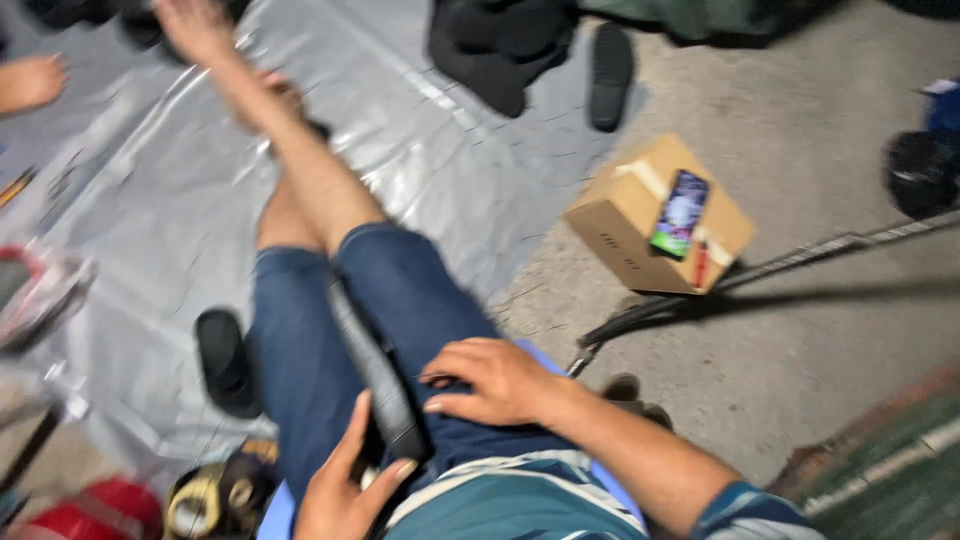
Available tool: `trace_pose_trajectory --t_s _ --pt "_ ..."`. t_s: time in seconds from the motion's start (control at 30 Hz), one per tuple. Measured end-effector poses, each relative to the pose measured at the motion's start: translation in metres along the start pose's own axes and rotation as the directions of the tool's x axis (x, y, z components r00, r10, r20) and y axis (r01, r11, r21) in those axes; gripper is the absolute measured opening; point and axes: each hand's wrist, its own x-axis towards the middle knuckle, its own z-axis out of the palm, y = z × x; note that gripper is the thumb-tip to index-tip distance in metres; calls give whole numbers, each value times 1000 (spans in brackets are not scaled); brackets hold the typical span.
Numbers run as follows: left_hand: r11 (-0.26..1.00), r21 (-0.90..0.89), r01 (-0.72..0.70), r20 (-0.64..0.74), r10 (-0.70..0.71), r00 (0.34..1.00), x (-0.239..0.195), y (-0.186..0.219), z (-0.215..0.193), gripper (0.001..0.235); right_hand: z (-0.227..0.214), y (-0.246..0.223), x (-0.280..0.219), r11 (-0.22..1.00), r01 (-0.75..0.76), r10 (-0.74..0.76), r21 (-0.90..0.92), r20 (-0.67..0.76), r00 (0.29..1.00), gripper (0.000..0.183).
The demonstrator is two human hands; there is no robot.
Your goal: The person sits on a blue plastic chair and sews a black slipper sole using a needle and thread. They hold the slipper on their lap, repeatedly passing the needle through the sole and pulling the thread tight. At one point, they use a small red tool to cut the thread.
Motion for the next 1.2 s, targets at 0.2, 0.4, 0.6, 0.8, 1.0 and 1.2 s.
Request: trace_pose_trajectory --t_s 0.2,0.4,0.6,0.8,1.0,1.2 --pt "951 -70 -300 19 302 953 -4 3 -21 75 -8 -22 27 921 -378 380 -91 419 825 40" --pt "898 -198 -393 12 404 915 -9 -3 -25 72 -25 -50 27 941 -258 334 -217 487 807 42" --pt "877 -189 -442 17 453 891 -5 -8 -23 69 -20 -52 30 975 43 88 -216 558 825 40" --pt "889 -187 -417 27 429 903 -4 -8 -19 65 -15 -51 36 927 116 127 -356 591 796 37" --pt "918 -160 -364 39 374 927 -4 -3 -18 63 -15 -50 37 908 44 250 -416 625 740 42" --pt "915 -130 -381 29 387 922 -4 -1 -17 63 -15 -46 34 915 30 251 -403 626 738 45"
